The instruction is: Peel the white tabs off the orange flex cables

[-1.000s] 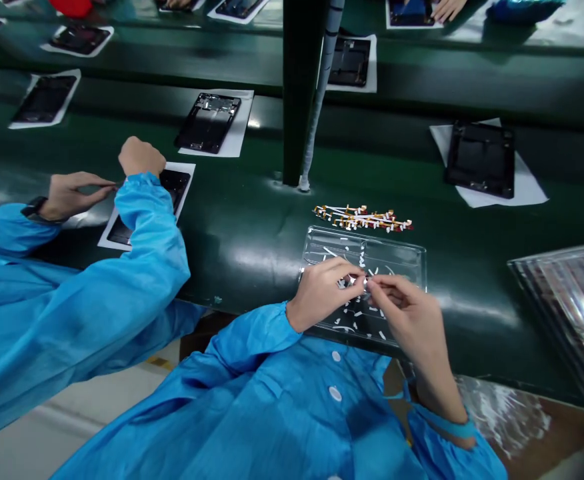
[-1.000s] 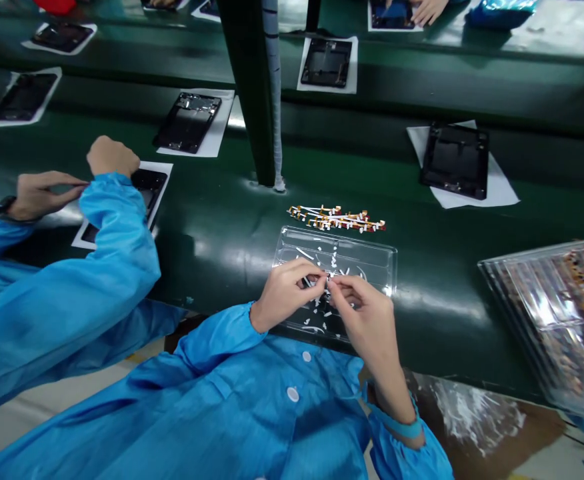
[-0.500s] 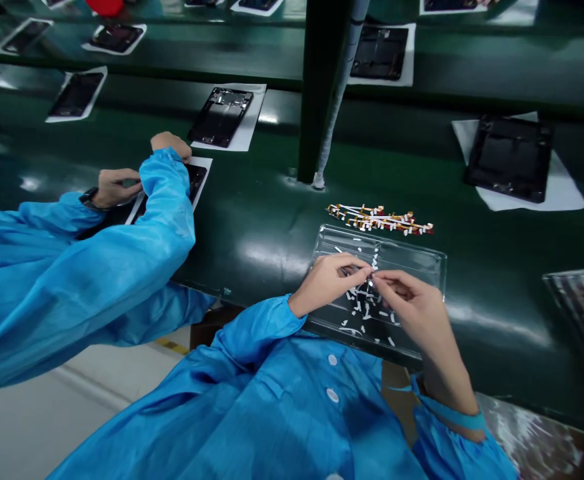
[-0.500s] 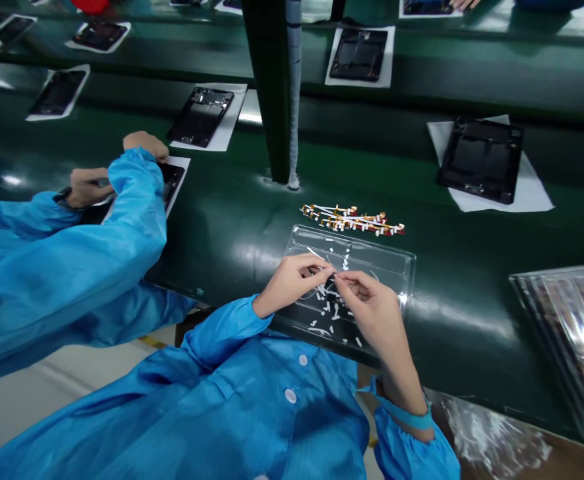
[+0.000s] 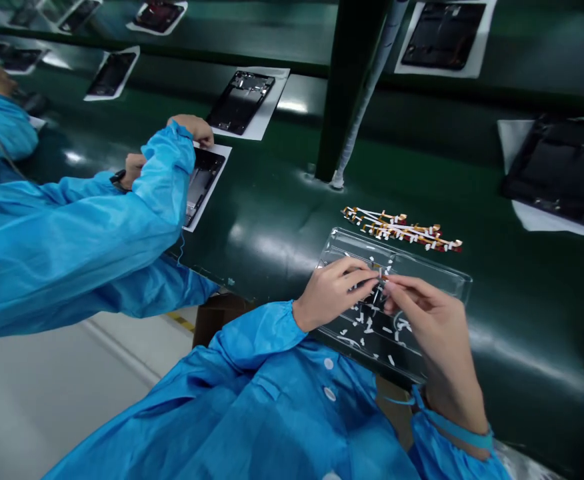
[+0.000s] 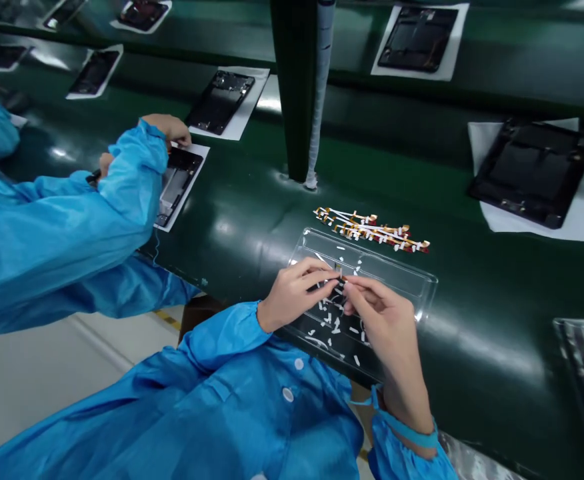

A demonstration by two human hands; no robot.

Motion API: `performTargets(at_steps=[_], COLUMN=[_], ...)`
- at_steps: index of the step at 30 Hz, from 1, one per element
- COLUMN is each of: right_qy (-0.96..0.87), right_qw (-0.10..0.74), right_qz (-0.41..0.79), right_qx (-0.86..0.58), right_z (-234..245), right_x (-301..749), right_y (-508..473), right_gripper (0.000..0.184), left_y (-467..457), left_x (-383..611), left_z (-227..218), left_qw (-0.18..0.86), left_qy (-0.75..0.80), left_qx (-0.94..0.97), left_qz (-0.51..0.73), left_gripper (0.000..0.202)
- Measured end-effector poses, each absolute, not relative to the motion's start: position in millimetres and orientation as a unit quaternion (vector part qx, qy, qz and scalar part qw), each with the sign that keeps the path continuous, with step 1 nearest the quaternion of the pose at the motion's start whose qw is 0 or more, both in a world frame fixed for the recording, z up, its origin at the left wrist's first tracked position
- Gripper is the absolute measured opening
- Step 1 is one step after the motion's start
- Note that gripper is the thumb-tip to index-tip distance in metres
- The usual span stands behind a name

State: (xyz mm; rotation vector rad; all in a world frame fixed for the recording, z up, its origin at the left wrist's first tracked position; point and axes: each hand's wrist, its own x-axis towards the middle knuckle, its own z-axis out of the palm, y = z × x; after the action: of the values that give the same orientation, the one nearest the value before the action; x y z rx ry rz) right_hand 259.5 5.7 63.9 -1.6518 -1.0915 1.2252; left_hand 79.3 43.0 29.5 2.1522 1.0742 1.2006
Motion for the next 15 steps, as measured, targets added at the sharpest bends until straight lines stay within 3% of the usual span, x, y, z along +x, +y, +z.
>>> performTargets(at_steps=[15], right_qy=[-0.450], right_qw=[0.384], right_qz=[0.489], right_qx=[-0.641], right_z=[54], right_x=[264], right_y=[26], right_gripper=[0.028], left_y=[65], left_x=[86], left_z=[26], left_qw=[0.155], left_qy=[0.420], left_qx=[0.836], left_qz=[0.318], left_gripper=[0.018])
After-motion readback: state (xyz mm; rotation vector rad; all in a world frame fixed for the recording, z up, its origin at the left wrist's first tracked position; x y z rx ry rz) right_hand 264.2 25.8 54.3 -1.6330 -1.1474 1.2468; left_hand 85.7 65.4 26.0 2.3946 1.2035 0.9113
